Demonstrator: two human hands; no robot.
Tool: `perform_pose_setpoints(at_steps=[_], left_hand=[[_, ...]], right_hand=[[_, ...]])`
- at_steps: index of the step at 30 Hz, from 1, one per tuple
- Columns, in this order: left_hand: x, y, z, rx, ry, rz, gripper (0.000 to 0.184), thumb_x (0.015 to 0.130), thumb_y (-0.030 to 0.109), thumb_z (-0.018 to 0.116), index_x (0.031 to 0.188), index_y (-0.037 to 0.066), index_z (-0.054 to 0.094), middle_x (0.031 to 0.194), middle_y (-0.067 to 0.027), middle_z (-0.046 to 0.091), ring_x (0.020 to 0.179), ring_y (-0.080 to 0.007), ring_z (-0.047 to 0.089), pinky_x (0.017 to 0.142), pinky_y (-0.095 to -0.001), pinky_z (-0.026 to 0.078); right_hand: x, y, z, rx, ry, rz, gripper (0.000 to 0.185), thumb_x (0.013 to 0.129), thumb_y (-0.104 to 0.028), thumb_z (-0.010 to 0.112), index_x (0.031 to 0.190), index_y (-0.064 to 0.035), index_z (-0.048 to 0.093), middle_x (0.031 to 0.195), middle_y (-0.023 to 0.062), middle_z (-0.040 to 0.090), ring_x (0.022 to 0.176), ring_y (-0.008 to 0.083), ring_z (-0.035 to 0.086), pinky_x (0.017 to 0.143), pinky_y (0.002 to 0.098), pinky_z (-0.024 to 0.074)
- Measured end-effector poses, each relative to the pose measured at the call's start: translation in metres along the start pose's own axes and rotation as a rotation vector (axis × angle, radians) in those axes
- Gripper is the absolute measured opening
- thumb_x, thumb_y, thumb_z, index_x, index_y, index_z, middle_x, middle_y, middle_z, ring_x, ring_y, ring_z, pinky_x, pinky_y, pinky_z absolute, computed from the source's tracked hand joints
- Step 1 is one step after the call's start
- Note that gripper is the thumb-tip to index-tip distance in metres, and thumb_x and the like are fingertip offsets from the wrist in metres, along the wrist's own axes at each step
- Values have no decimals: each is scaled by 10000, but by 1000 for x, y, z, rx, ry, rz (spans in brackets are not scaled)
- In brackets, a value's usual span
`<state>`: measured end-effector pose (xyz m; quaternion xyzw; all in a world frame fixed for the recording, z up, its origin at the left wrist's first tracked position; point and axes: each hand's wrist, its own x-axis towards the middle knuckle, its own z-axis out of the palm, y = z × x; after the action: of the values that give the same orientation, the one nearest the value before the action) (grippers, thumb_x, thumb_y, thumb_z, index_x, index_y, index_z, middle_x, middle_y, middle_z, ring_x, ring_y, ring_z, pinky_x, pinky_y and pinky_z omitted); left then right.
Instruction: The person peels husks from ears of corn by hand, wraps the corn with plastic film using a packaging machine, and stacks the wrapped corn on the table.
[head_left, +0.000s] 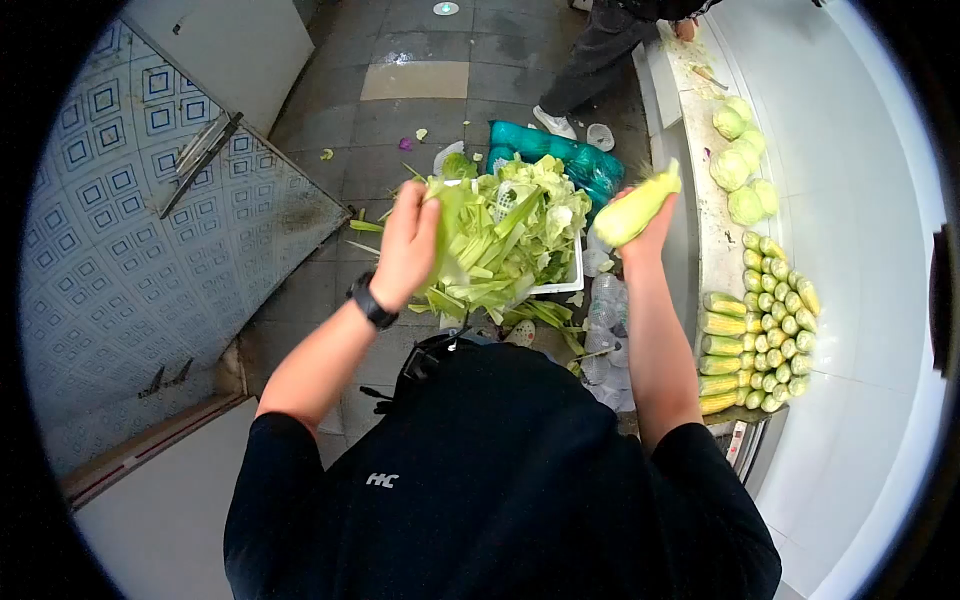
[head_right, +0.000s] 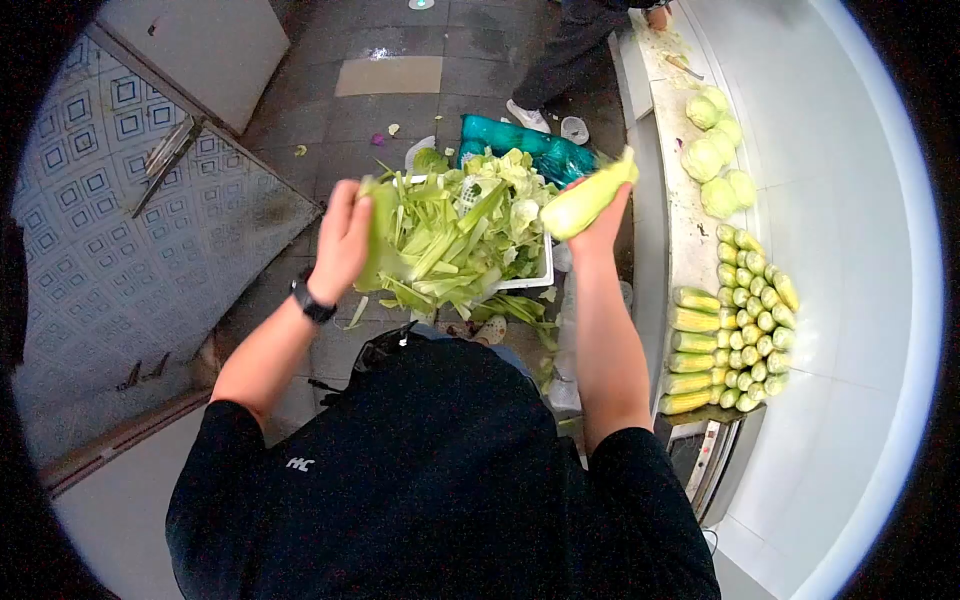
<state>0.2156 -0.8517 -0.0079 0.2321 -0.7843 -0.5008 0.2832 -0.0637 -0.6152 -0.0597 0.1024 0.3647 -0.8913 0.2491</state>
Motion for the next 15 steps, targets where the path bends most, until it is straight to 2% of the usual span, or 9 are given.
perform_pose_setpoints(at_steps=[1,3,6,7,9,10,13,14,15], left_hand=[[12,-19,6,242,-175,-40,153,966,145,541,1029,6,520,918,-160,578,840,-300,586,742,-428,470],[19,-33,22,460,-293,235,229,937,164,576,1096,0,564,1002,-181,598,945,-358,605,797,-455,490],[32,32,52,217,-315,214,286,915,187,624,1119,-10,592,1049,-167,598,1034,-339,597,873,-425,487],[35,48,63,129,-343,191,322,904,198,645,1141,-14,591,1064,-166,597,1068,-335,588,898,-422,480],[42,61,88,68,-228,285,372,882,210,681,1166,-10,587,1080,-157,596,1091,-338,583,924,-415,476],[46,62,100,63,-98,378,357,855,173,710,1136,-14,592,1072,-149,595,1074,-337,585,903,-403,479],[48,57,113,39,-47,473,330,835,122,723,1107,-17,599,1060,-152,597,1038,-335,584,881,-405,476],[46,57,114,-13,-11,585,197,851,80,702,988,-8,590,1005,-142,604,932,-282,598,817,-358,476],[40,57,115,-19,-19,590,197,851,80,702,988,-8,590,1005,-142,604,932,-282,598,817,-358,476]], right_hand=[[-16,2,12,-44,-18,74,631,971,-691,324,1113,-111,527,866,106,597,764,259,600,712,440,531],[-37,15,21,-139,-187,140,703,958,-728,263,1101,-95,533,854,101,599,734,257,602,668,431,528],[-71,40,48,-214,-191,227,757,930,-775,228,1095,-106,540,827,93,598,708,241,609,625,418,522],[-60,49,25,-191,-428,292,737,953,-743,238,1221,-123,534,990,110,627,877,249,642,748,444,542],[-85,64,59,-294,-191,157,716,984,-693,247,1394,-145,456,1266,120,580,1152,261,591,951,449,505],[-88,67,58,-247,-240,195,651,1033,-591,272,1463,-115,387,1360,99,525,1230,239,541,1020,406,467],[-89,71,58,-142,-277,175,647,1034,-591,270,1456,-118,395,1365,104,532,1245,241,539,1031,403,461],[-87,70,57,-152,-258,174,656,1032,-595,282,1457,-109,396,1361,98,535,1244,232,539,1031,395,459],[-86,67,55,-148,-252,165,656,1032,-595,282,1457,-109,396,1361,98,535,1244,232,539,1031,395,459]])
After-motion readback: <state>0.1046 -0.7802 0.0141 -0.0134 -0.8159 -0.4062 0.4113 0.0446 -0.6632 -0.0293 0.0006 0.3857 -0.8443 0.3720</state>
